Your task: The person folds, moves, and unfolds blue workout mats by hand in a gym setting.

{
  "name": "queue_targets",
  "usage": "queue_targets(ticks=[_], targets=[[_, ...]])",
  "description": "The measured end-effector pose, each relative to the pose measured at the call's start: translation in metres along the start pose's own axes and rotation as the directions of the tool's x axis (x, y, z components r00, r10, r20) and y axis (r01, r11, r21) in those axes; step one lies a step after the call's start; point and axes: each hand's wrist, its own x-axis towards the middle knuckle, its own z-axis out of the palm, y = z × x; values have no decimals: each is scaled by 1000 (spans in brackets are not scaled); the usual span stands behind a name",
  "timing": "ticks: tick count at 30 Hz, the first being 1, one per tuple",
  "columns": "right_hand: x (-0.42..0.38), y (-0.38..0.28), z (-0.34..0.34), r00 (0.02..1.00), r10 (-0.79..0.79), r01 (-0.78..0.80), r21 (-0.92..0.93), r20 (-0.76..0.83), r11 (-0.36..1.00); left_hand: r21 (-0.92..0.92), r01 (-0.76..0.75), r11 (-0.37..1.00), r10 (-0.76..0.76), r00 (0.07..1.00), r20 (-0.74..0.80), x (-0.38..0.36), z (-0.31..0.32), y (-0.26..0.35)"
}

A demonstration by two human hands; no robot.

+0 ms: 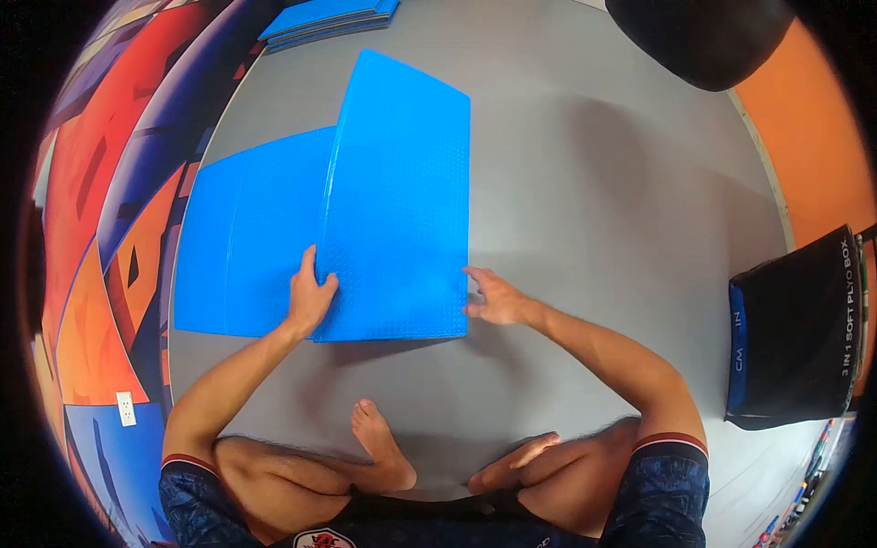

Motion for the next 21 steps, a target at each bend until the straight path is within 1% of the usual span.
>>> queue_targets(ticks=[1, 2, 4, 5, 7, 8, 10, 11, 13, 14, 16, 19, 21], targets=[[3, 8, -2, 997, 66, -70, 109, 42, 992, 34, 25, 999, -26, 1000, 9, 0, 2, -15], [6, 16, -3, 997, 58, -66, 149, 59, 987, 69, 50, 996, -51, 999, 19, 1, 4, -30], [8, 30, -4, 995, 47, -66, 221, 89, 973, 121, 51, 991, -58, 997, 56, 5, 4, -55], [10, 34, -3, 995, 37, -54, 191, 91, 980, 146, 52, 988, -63, 995, 72, 8, 7, -66], [11, 38, 4, 995, 16, -30, 137, 99, 990, 162, 106, 981, -120, 989, 84, 10, 14, -81], [12, 40, 8, 995, -27, 21, 61, 97, 998, 173, 132, 976, -150, 985, 90, 10, 17, -88], [14, 44, 15, 988, -116, 126, -92, 102, 988, 222, 206, 953, -244, 956, 163, 6, 19, -77], [16, 44, 16, 985, -112, 113, 0, 131, 994, 247, 240, 939, -291, 936, 197, 4, 22, -67], [19, 41, 18, 975, -109, 75, 180, 192, 981, 328, 388, 861, -462, 867, 188, -1, 30, -45], [21, 40, 18, 982, -52, -6, 308, 182, 952, 365, 460, 809, -545, 820, 174, -3, 33, -38], [26, 40, 20, 981, 61, -154, 545, 186, 824, 346, 497, 796, -584, 780, 223, -2, 35, -39], [30, 46, 21, 958, 174, -282, 664, 226, 693, 311, 541, 781, -621, 725, 299, -1, 37, -56], [32, 56, 27, 968, 146, -249, 711, 204, 658, 283, 562, 777, -629, 699, 340, -5, 40, -69]])
